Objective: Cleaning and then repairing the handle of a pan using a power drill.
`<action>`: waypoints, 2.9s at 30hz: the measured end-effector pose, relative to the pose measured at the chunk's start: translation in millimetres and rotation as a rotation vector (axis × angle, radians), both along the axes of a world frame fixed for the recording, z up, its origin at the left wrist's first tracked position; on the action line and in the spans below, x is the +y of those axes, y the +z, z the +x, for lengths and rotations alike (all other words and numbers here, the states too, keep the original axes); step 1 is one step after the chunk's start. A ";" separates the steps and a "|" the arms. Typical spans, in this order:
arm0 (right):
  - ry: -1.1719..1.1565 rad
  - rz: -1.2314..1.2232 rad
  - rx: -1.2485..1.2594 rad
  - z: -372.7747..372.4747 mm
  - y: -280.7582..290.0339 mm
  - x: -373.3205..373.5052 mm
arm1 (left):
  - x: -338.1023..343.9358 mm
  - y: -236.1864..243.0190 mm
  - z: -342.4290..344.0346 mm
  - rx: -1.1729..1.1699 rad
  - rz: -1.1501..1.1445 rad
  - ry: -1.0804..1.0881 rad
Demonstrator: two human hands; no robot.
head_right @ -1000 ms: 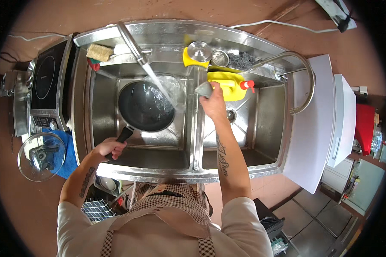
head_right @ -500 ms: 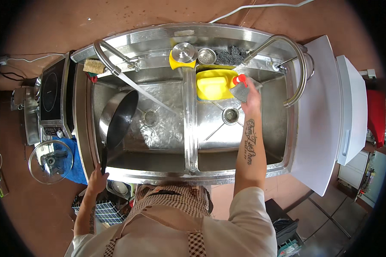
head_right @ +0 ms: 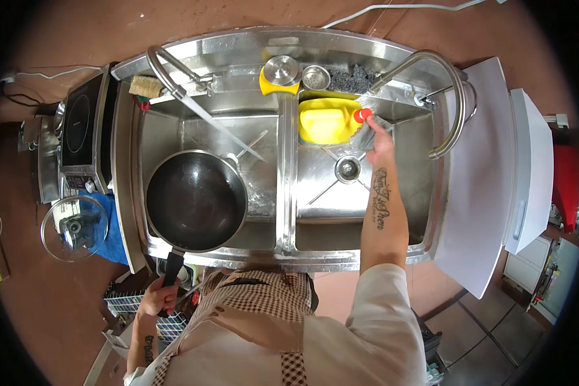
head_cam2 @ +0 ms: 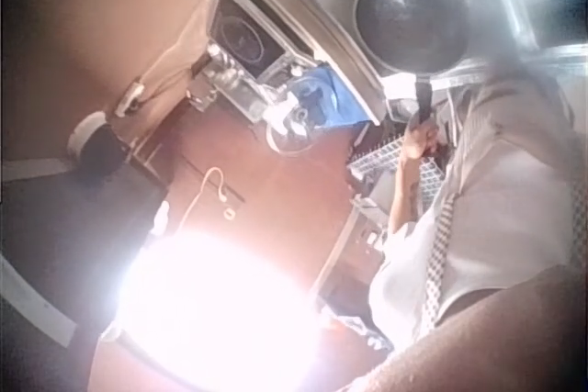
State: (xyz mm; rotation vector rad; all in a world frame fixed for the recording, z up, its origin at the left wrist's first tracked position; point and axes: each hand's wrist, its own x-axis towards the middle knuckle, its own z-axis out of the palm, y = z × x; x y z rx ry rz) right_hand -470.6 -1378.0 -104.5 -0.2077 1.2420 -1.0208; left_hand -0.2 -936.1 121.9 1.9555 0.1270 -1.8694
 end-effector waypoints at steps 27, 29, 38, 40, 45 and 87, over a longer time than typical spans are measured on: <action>1.919 -1.254 1.264 390.3 -26.4 251.2 | 100.1 -66.0 68.7 0.450 -0.301 0.241; 1.573 -1.071 1.283 441.5 -41.7 224.2 | 98.4 -71.3 76.2 0.483 -0.360 0.180; 2.142 -0.922 1.300 399.8 -11.8 246.7 | 98.0 -81.6 85.3 0.446 -0.397 0.158; 1.746 -1.139 1.496 421.1 -35.7 220.0 | 91.6 -78.1 87.0 0.462 -0.413 0.133; 1.376 -0.808 0.831 500.0 -39.2 338.6 | 86.6 -86.1 89.3 0.335 -0.313 0.017; 0.047 -0.340 0.281 117.1 6.5 170.9 | 72.7 -81.7 76.2 0.429 -0.063 0.398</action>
